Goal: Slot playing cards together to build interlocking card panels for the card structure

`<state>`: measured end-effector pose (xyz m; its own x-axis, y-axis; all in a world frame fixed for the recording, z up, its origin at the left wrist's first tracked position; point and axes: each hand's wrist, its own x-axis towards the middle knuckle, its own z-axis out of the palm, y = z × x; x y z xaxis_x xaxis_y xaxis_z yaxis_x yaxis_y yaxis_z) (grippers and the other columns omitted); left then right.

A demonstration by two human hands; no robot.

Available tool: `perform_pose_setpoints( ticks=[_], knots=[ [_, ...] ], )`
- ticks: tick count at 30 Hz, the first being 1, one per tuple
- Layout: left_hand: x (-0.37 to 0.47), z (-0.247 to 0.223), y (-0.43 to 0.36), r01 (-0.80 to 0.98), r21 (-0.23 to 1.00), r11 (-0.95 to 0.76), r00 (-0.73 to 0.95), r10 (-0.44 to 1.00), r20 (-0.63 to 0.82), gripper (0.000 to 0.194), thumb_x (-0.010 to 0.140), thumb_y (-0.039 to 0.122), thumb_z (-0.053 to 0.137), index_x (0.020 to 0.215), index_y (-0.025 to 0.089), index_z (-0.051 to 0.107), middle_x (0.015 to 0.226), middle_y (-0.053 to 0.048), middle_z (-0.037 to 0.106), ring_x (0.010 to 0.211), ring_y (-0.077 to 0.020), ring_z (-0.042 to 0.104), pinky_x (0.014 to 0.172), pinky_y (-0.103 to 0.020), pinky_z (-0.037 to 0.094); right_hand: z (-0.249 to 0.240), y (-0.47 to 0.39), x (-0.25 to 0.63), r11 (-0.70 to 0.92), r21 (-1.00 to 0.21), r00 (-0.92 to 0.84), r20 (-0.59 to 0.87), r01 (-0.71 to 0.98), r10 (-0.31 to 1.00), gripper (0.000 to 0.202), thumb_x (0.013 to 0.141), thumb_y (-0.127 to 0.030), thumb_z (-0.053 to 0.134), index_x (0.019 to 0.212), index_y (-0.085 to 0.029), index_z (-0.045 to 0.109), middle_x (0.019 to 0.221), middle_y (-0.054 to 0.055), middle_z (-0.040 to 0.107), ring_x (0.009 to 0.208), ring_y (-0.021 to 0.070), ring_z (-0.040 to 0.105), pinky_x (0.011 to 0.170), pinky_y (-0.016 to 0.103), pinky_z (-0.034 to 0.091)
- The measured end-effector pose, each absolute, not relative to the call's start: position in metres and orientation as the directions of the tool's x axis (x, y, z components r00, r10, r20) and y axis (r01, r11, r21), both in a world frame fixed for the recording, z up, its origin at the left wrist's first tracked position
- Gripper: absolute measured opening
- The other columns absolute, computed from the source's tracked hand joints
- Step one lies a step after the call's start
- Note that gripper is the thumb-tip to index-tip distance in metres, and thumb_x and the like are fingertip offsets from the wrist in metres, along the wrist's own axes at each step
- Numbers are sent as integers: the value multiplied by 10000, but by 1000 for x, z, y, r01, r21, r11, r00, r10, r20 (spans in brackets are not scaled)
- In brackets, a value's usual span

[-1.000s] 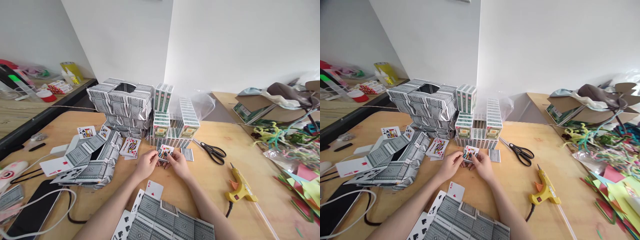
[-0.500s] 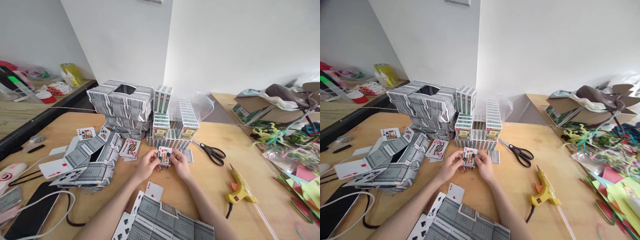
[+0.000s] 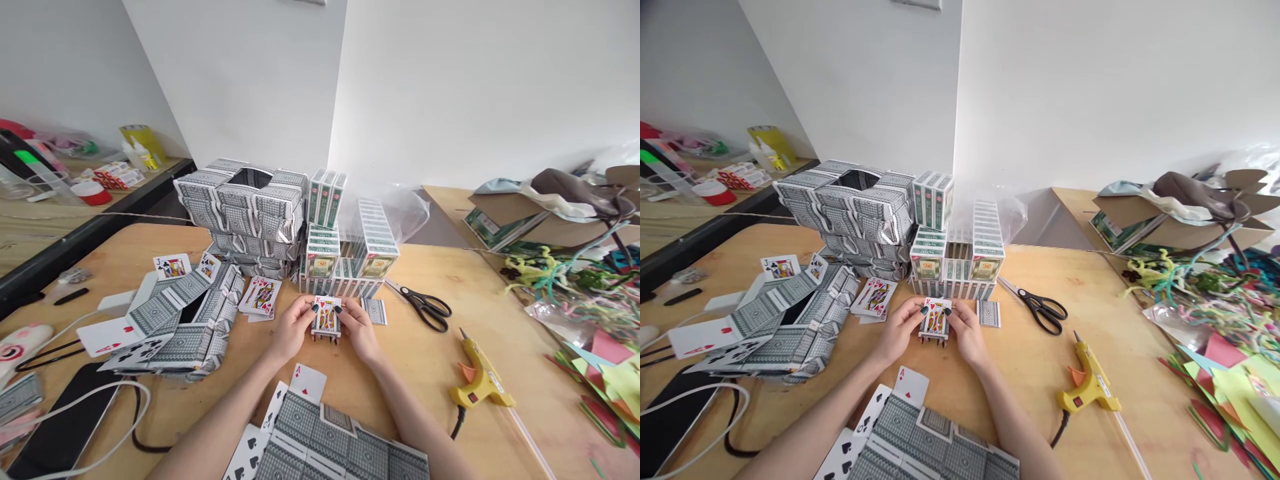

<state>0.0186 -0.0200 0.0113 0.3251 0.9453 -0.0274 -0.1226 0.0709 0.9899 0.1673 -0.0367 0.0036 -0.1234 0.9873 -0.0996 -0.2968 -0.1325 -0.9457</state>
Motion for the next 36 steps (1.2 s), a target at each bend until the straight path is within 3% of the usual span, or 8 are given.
perform_pose_setpoints(
  ticks=[6, 10, 16, 23, 27, 36],
  knots=[
    [18, 10, -20, -129, 991, 48, 321, 947, -4, 161, 776, 236, 461, 919, 168, 488, 679, 18, 544, 626, -115, 519, 626, -228, 412, 3, -37, 168, -158, -939, -128, -124, -306, 984, 278, 736, -325, 538, 980, -195, 546, 694, -10, 563, 467, 94, 450, 371, 200, 380],
    [20, 10, -21, -129, 991, 22, 312, 950, 20, 160, 790, 232, 441, 937, 172, 466, 724, 12, 552, 630, -110, 507, 634, -226, 405, 5, -37, 166, -140, -955, -87, -121, -263, 989, 272, 741, -338, 530, 973, -197, 551, 650, -22, 533, 459, 85, 438, 377, 191, 378],
    [20, 11, -23, -82, 996, -24, 269, 962, 45, 111, 801, 206, 397, 897, 188, 450, 760, 21, 547, 645, -103, 500, 629, -214, 401, 6, -39, 162, -182, -966, -129, -159, -186, 979, 343, 787, -377, 460, 1091, -218, 471, 548, -55, 468, 315, 73, 406, 258, 186, 323],
    [17, 8, -21, 95, 986, -137, 148, 981, 122, 105, 762, 145, 346, 790, 191, 436, 718, 24, 504, 654, -113, 480, 609, -214, 391, 6, -41, 157, -296, -907, -252, -225, -299, 941, 321, 775, -355, 476, 1081, -265, 436, 722, -19, 528, 474, 110, 527, 341, 245, 470],
    [17, 7, -20, 190, 962, -196, 119, 977, 176, 132, 748, 121, 329, 756, 190, 441, 736, 19, 493, 684, -115, 468, 635, -218, 388, 5, -42, 155, -309, -901, -253, -236, -304, 938, 327, 769, -356, 477, 1076, -249, 438, 697, -19, 529, 488, 118, 534, 366, 258, 486],
    [23, 8, -23, 69, 992, -102, 185, 979, 87, 76, 776, 165, 358, 789, 193, 428, 709, 27, 468, 603, -96, 460, 555, -196, 398, 2, -39, 158, -254, -916, -140, -221, -311, 965, 271, 743, -329, 484, 992, -226, 519, 589, -27, 524, 384, 106, 470, 305, 239, 432]
  ],
)
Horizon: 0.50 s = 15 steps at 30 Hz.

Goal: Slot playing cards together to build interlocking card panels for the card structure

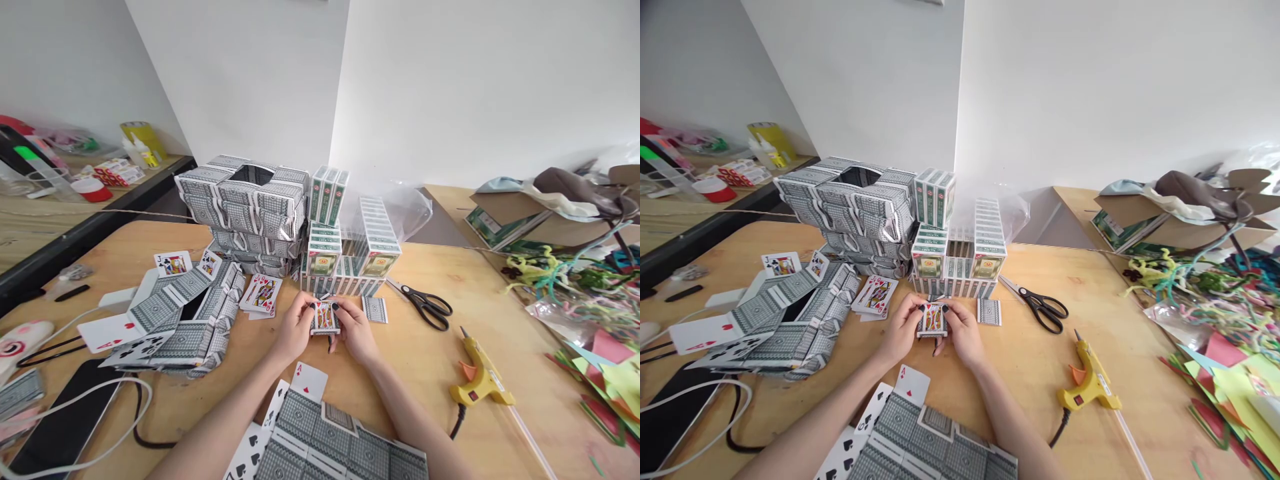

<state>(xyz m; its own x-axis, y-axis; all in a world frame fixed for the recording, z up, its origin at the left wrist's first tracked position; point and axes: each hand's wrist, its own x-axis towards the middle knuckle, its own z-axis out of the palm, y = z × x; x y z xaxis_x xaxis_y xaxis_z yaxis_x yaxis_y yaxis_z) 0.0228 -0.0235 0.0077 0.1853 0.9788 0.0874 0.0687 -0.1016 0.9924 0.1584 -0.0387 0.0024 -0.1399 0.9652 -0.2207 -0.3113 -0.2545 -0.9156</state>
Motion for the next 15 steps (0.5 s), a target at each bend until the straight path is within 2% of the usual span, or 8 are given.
perform_pose_setpoints(
  ticks=[11, 15],
  knots=[
    [21, 8, -27, 151, 979, -141, 212, 971, 107, 104, 799, 202, 368, 799, 186, 471, 646, 32, 472, 558, -90, 455, 518, -190, 370, 4, -38, 159, -183, -911, -71, -168, -369, 983, 122, 720, -272, 514, 800, -207, 579, 602, -19, 506, 472, 119, 486, 325, 225, 439],
    [22, 9, -26, 129, 983, -133, 225, 969, 102, 100, 792, 225, 397, 820, 187, 485, 651, 33, 484, 546, -88, 461, 505, -187, 375, 4, -38, 161, -199, -896, -77, -183, -397, 980, 126, 725, -265, 505, 822, -214, 569, 609, -19, 539, 472, 129, 507, 358, 252, 457]
  ],
)
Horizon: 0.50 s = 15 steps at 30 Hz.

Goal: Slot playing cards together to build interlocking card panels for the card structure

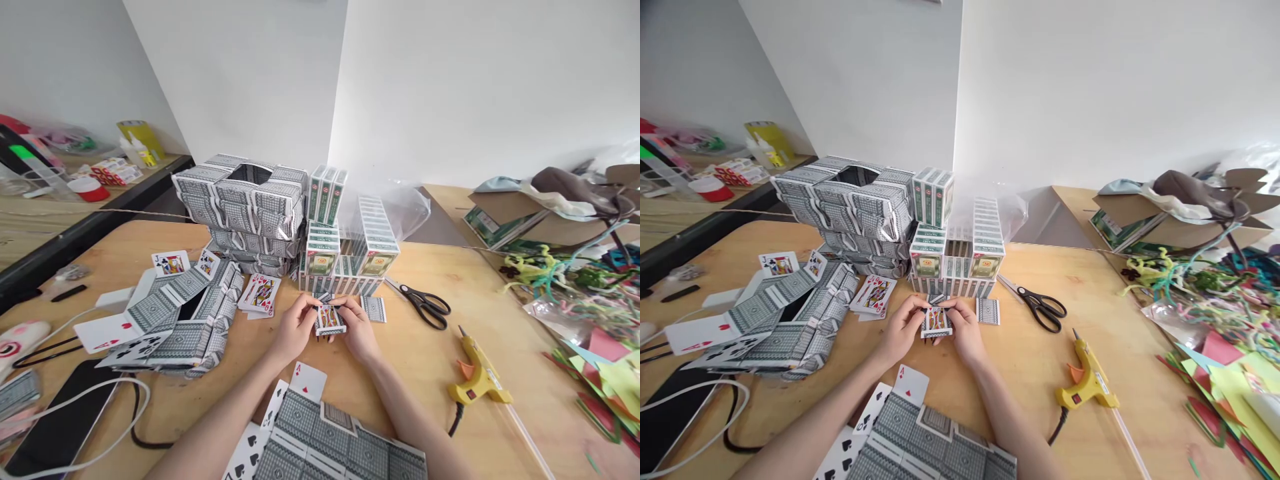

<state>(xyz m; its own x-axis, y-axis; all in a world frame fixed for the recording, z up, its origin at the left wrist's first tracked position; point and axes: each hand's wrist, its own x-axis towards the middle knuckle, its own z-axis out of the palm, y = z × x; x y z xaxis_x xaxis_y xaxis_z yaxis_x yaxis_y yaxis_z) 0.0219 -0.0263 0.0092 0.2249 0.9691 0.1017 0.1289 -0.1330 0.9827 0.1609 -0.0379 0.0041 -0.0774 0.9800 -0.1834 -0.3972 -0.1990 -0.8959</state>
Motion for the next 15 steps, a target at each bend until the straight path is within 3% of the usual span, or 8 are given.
perform_pose_setpoints(
  ticks=[6, 10, 15],
  knots=[
    [16, 8, -25, 219, 953, -212, 173, 969, 176, 113, 769, 221, 417, 770, 180, 522, 656, 19, 515, 565, -98, 471, 527, -197, 372, 6, -36, 164, -351, -800, -260, -251, -486, 933, 235, 714, -268, 481, 929, -201, 547, 787, 32, 619, 616, 173, 589, 412, 272, 488],
    [13, 10, -27, 268, 916, -300, 222, 944, 244, 128, 771, 226, 416, 748, 182, 533, 705, -2, 560, 628, -114, 499, 600, -219, 389, 5, -35, 168, -477, -723, -380, -312, -499, 871, 252, 779, -371, 464, 872, -149, 539, 694, 53, 623, 600, 169, 597, 446, 290, 508],
    [14, 13, -31, 265, 904, -337, 290, 922, 258, 144, 767, 243, 415, 710, 185, 534, 664, 1, 554, 622, -118, 497, 604, -221, 391, 3, -37, 174, -541, -721, -505, -304, -433, 808, 210, 750, -326, 587, 820, -138, 528, 623, 16, 601, 548, 133, 591, 500, 299, 522]
  ],
)
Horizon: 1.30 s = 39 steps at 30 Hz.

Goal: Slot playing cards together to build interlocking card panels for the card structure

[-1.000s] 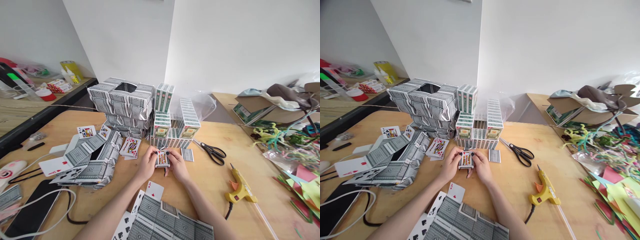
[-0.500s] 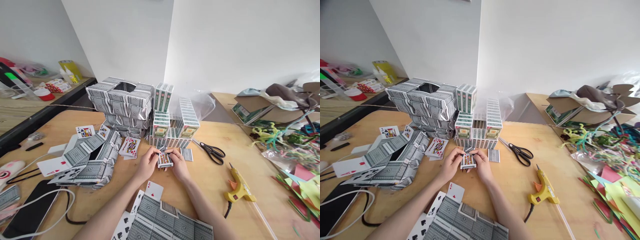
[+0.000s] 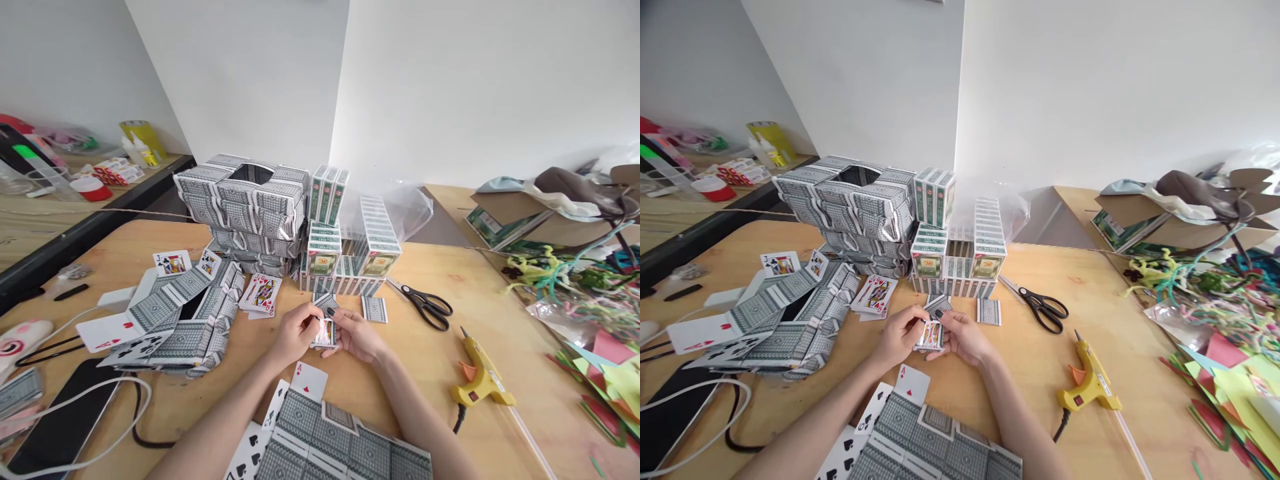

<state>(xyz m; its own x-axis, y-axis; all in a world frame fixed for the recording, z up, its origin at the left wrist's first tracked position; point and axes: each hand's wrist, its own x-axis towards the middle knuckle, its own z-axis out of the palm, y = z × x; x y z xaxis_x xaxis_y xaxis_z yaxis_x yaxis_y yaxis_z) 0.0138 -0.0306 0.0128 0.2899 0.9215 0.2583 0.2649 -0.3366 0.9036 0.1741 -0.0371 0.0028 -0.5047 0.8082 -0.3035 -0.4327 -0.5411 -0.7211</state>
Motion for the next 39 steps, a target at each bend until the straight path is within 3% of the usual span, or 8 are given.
perform_pose_setpoints(
  ticks=[8, 12, 16, 22, 25, 30, 33, 39],
  knots=[
    [17, 16, -28, 194, 953, -234, 277, 945, 175, 132, 771, 236, 424, 785, 175, 541, 726, -4, 557, 627, -108, 494, 571, -203, 399, 2, -36, 171, -384, -840, -371, -240, -384, 897, 286, 681, -394, 642, 779, -130, 590, 591, 6, 594, 508, 136, 564, 458, 283, 495],
    [17, 15, -24, 52, 995, -89, 254, 964, 73, 215, 749, 218, 449, 934, 164, 545, 869, -39, 589, 781, -144, 546, 661, -230, 434, -1, -33, 169, -240, -932, -213, -185, -272, 959, 334, 690, -462, 593, 811, -153, 628, 619, 13, 605, 537, 166, 570, 462, 290, 477],
    [18, 10, -21, 103, 993, -65, 213, 976, 42, 193, 715, 298, 540, 832, 150, 583, 770, -29, 594, 718, -145, 546, 644, -236, 432, -2, -33, 168, -105, -990, -118, -93, -99, 989, 315, 712, -455, 564, 774, -163, 663, 601, 11, 606, 551, 163, 556, 477, 266, 450],
    [18, 9, -17, 148, 984, -98, 123, 989, 80, 164, 698, 296, 561, 715, 151, 636, 705, -23, 594, 665, -140, 535, 598, -229, 415, 2, -35, 168, -54, -996, -201, -38, -72, 979, 284, 742, -409, 547, 770, -164, 687, 654, 22, 637, 624, 177, 579, 600, 302, 461],
    [17, 8, -17, 114, 993, -43, 112, 993, 30, 155, 690, 284, 561, 684, 145, 629, 664, -10, 598, 634, -134, 526, 578, -227, 405, 3, -35, 168, -65, -991, -261, -32, -118, 965, 291, 760, -402, 530, 853, -170, 679, 707, 30, 656, 652, 179, 590, 646, 326, 465],
    [17, 4, -15, 77, 996, 43, 114, 992, -51, 190, 699, 310, 548, 665, 131, 601, 588, 10, 571, 569, -119, 503, 537, -221, 386, 1, -38, 167, 34, -999, -205, 33, 1, 978, 250, 774, -354, 524, 872, -188, 682, 778, 40, 670, 725, 193, 594, 716, 344, 454],
    [17, 3, -16, 115, 993, 8, 111, 994, -21, 204, 714, 319, 536, 669, 130, 600, 594, 2, 577, 571, -123, 511, 532, -221, 394, 1, -38, 168, 36, -999, -204, 30, 25, 979, 244, 778, -341, 521, 869, -185, 685, 774, 39, 670, 731, 192, 594, 718, 334, 451],
    [17, 4, -22, 323, 910, -258, 160, 963, 216, 151, 762, 255, 500, 737, 154, 609, 719, -23, 628, 656, -125, 562, 603, -214, 435, 5, -35, 168, -66, -997, -183, -74, 47, 980, 287, 725, -396, 555, 716, -146, 696, 599, 28, 633, 588, 171, 565, 560, 275, 444]
  ],
)
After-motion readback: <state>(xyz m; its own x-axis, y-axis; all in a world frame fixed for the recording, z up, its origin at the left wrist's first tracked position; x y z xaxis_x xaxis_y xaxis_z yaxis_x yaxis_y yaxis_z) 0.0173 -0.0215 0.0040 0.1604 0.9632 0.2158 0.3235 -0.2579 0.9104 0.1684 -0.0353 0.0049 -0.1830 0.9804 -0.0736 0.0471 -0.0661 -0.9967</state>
